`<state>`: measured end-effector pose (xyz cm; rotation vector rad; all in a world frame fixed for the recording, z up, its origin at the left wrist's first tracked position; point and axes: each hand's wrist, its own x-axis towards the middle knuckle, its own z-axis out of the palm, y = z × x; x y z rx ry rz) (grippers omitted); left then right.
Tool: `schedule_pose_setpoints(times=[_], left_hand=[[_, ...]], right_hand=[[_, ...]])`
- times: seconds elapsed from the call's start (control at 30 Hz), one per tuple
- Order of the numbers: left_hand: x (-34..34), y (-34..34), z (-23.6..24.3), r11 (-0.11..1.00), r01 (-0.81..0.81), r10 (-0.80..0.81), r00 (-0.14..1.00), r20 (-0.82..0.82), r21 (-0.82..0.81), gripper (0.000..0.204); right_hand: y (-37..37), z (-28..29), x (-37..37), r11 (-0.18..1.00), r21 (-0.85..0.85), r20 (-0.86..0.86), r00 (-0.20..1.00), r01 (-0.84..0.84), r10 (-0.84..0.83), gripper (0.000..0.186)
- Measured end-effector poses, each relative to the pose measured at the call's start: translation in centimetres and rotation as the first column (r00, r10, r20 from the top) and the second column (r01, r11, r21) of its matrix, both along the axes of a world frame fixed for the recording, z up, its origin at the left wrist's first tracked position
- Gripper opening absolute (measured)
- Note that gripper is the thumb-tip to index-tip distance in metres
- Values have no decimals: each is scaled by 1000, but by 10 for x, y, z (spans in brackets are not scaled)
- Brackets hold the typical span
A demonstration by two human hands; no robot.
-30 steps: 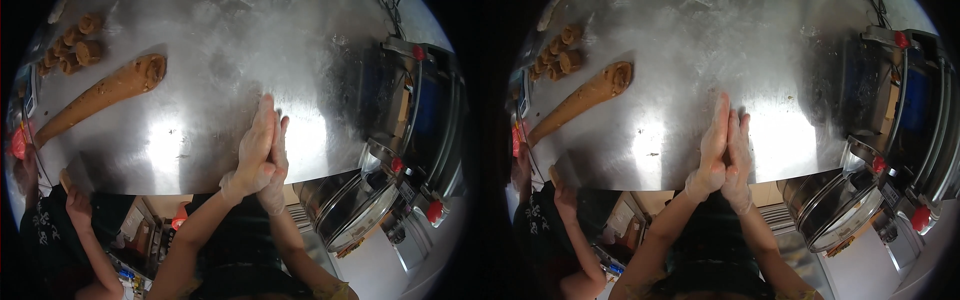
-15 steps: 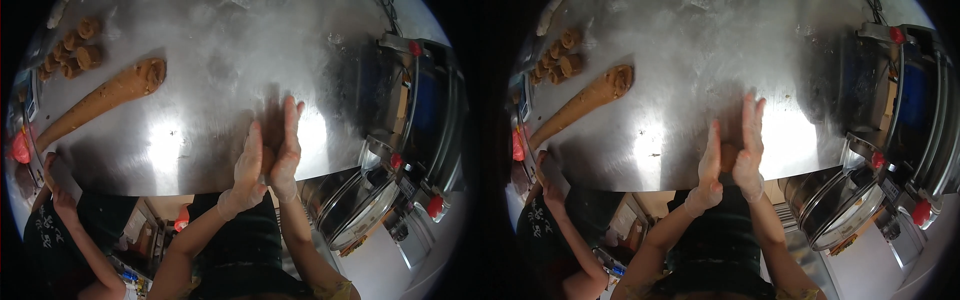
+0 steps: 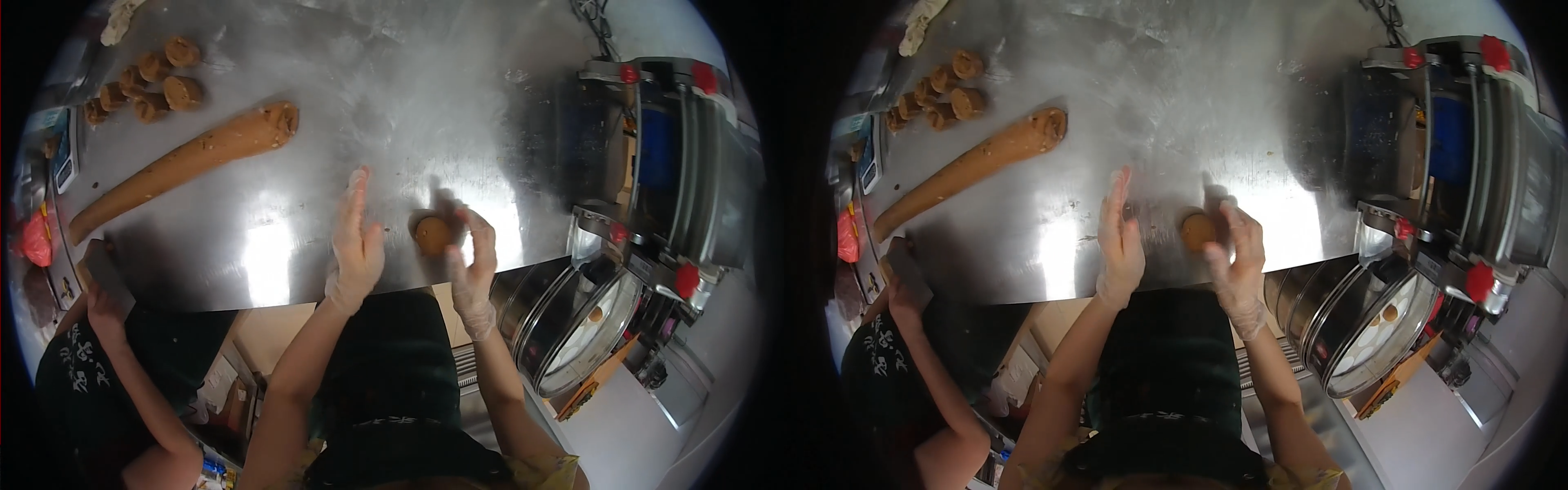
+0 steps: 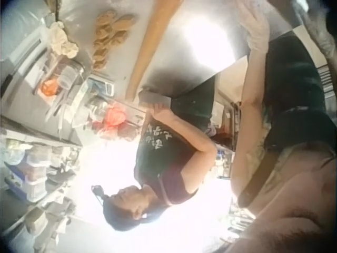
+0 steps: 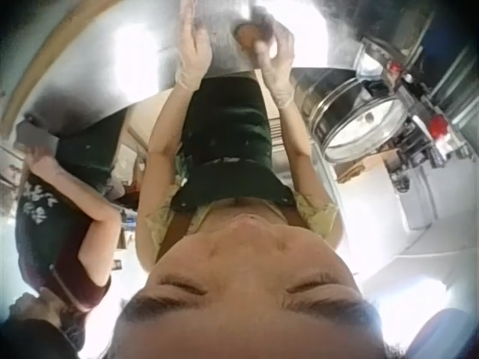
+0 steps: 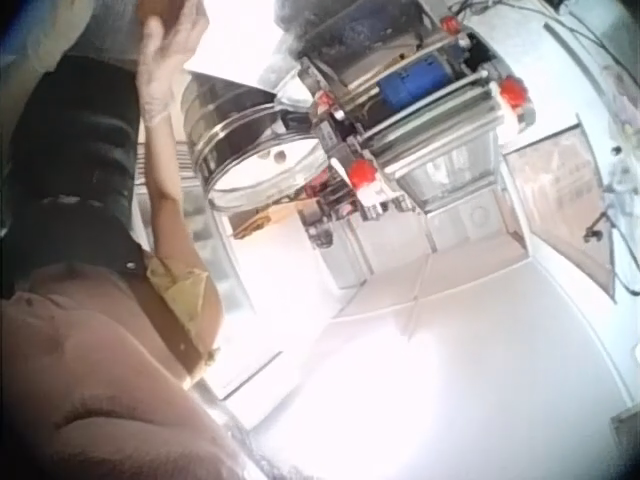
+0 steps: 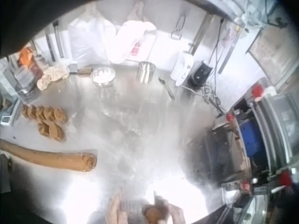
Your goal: Portioning, rolling, and shaping dough into round buns or rolls.
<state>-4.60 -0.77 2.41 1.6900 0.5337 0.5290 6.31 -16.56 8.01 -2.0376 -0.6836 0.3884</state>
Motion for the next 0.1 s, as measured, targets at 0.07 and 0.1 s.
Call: schedule_pose_setpoints(times=[0.07,0.1], left_hand=[[-3,3,-7,997,-80,80,997,-15,8,70],[-3,3,-10,999,-24,25,997,-67,25,71]], right_hand=[[13,23,-6,907,-406,146,971,-116,190,68],[13,32,-5,910,-403,166,970,-97,177,68]])
